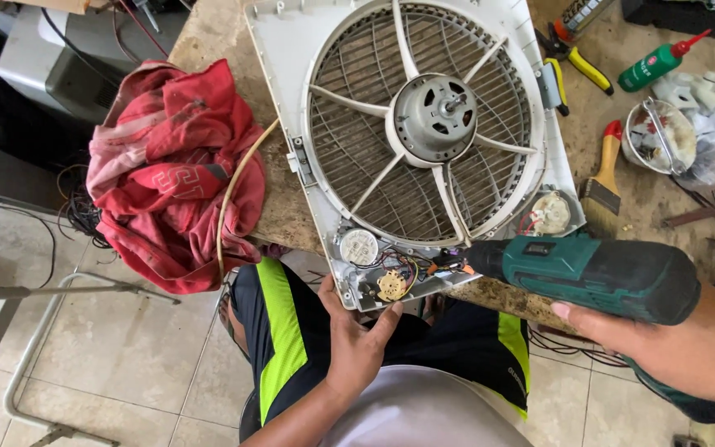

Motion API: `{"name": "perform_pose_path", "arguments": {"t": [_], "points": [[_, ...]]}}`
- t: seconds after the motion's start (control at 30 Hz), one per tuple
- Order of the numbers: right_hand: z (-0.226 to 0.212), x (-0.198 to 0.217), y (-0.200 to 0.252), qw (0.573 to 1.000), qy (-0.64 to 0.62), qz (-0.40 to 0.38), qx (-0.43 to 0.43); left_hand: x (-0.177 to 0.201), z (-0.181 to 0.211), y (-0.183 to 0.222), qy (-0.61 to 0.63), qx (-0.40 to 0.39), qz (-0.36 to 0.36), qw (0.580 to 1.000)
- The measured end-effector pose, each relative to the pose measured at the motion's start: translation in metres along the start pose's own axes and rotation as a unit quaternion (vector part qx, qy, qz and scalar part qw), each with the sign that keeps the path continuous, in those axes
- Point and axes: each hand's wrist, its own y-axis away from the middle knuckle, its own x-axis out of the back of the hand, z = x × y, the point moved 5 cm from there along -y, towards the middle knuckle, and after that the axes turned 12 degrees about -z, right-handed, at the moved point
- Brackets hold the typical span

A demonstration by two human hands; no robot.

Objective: Disassembling an electric fan and testing its electrical components using a power drill and a digital multimeter.

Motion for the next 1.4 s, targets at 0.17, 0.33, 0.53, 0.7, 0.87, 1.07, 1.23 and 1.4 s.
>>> {"name": "perform_pose_path", "arguments": {"t": [0.17, 0.33, 0.53, 0.7, 0.87, 1.07, 1.23, 1.4], "points": [[-0.005, 0.000, 0.008, 0.988, 0.000, -0.015, -0.154, 0.000, 0.004, 0.000, 0.005, 0.011, -0.009, 1.000], [0.004, -0.008, 0.013, 1.000, -0.021, -0.015, 0.005, -0.001, 0.003, 0.001, 0.035, 0.034, -0.004, 0.999], [0.091, -0.038, 0.042, 0.946, -0.206, 0.073, -0.238, -0.001, 0.011, 0.007, 0.022, 0.046, -0.001, 0.999], [0.127, -0.066, 0.065, 0.809, -0.521, 0.151, -0.228, 0.011, 0.018, 0.031, -0.234, -0.140, 0.173, 0.946], [0.247, -0.101, 0.076, 0.923, -0.244, 0.286, -0.085, -0.049, 0.117, -0.006, -0.436, -0.336, -0.025, 0.835], [0.167, -0.092, 0.077, 0.704, -0.669, 0.224, -0.085, -0.154, 0.095, -0.094, -0.418, -0.264, -0.412, 0.765], [0.202, -0.085, 0.078, 0.673, -0.678, 0.239, -0.172, -0.214, 0.059, -0.134, -0.447, -0.317, -0.466, 0.695], [0.295, -0.116, 0.066, 0.797, -0.523, 0.299, -0.040, -0.270, 0.060, -0.184, -0.477, -0.266, -0.434, 0.717]]}}
